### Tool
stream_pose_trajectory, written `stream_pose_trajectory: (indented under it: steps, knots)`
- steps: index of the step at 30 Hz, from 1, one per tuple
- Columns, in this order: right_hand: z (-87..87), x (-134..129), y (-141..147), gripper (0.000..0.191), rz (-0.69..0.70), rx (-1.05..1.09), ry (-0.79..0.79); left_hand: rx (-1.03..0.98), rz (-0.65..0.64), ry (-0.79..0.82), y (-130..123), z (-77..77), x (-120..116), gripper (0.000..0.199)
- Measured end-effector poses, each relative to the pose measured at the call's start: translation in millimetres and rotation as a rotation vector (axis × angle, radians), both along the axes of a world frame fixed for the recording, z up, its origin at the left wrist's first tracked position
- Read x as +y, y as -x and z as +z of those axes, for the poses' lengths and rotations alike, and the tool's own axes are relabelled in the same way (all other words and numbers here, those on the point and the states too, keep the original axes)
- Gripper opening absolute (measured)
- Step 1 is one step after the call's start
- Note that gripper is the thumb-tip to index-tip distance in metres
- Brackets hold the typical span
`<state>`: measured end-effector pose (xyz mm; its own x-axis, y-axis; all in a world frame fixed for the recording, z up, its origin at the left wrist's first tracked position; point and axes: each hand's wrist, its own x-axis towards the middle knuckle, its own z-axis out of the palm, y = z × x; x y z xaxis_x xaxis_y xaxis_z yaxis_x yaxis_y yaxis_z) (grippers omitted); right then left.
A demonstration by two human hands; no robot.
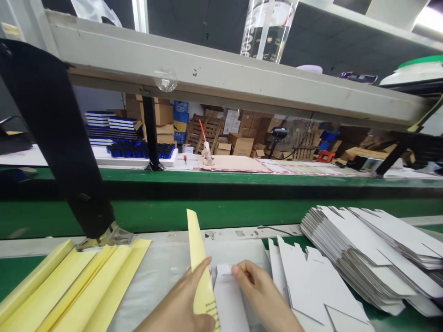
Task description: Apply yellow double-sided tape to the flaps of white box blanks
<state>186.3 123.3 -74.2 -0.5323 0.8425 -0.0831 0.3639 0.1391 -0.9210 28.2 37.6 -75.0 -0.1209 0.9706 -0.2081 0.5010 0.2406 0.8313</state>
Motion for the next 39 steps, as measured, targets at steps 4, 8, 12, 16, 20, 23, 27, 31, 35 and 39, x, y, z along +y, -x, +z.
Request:
stream_pose_trajectory:
  steps: [4,8,12,16,20,23,27,31,35,39]
  knots:
    - [-22.8,13,1,0.032,-0.037,-0.086,-0.015,0.017,-0.013,0.026,-2,-13.7,5,0.085]
    - [-31.3,11,2,0.032,-0.058,-0.119,-0.021,0.032,-0.023,0.048,-2,-16.8,8,0.086]
    - [-33.2,10,2,0.03,-0.041,-0.156,-0.043,0.044,-0.019,0.056,-2,-16.6,9,0.086]
    - [-34.9,10,1,0.029,-0.047,-0.215,-0.062,0.044,-0.011,0.057,-3,-15.8,9,0.086]
    - [-35.4,9,2,0.028,-0.072,-0.292,-0.073,0.039,-0.016,0.067,-2,-15.8,9,0.086]
    - [-35.6,8,3,0.027,-0.083,-0.314,-0.089,0.042,-0.005,0.069,-3,-17.0,9,0.086]
    - [-36.5,8,4,0.026,-0.087,-0.345,-0.113,0.048,0.014,0.065,-5,-18.7,9,0.086]
    - [-36.7,6,3,0.027,-0.079,-0.384,-0.167,0.051,0.021,0.062,-6,-18.7,8,0.086]
    - [-36.2,5,4,0.028,-0.071,-0.38,-0.208,0.05,0.019,0.068,-5,-18.4,8,0.086]
    - [-37.1,4,6,0.025,-0.087,-0.434,-0.25,0.052,0.018,0.073,-5,-20.3,8,0.086]
